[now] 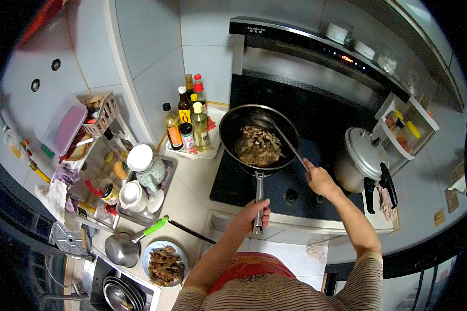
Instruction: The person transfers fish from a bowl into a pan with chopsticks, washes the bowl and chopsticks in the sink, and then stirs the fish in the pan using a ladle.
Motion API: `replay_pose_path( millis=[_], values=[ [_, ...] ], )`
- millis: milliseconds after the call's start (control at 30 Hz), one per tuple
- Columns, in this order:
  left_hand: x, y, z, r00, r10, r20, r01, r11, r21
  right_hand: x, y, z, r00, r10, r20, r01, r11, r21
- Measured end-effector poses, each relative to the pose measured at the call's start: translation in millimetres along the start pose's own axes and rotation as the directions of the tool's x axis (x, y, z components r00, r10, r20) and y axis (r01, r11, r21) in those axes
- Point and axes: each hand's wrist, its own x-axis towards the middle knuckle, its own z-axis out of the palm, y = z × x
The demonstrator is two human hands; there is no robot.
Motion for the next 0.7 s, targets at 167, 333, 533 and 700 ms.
replay_pose_path(
  millis=[167,333,533,700],
  values=[
    [5,-4,-3,0.999,0.039,0.021,-0.039,0.999,-0.022,-15,-36,-51,0.947,0.093,0.307,-0.211,0.902,0.378],
    [2,-3,1,0.999,0.035,0.002,-0.035,0.999,-0.015,-8,-20,-56,0.94,0.148,0.307,-0.296,0.801,0.52],
    [3,-3,-1,0.998,0.016,-0.062,-0.015,1.0,0.016,-4,-31,-36,0.941,0.174,0.29,-0.316,0.761,0.566],
    [1,-3,2,0.999,0.021,-0.046,-0.021,1.0,0.016,-10,-13,-57,0.898,0.115,0.425,-0.399,0.621,0.675]
  ],
)
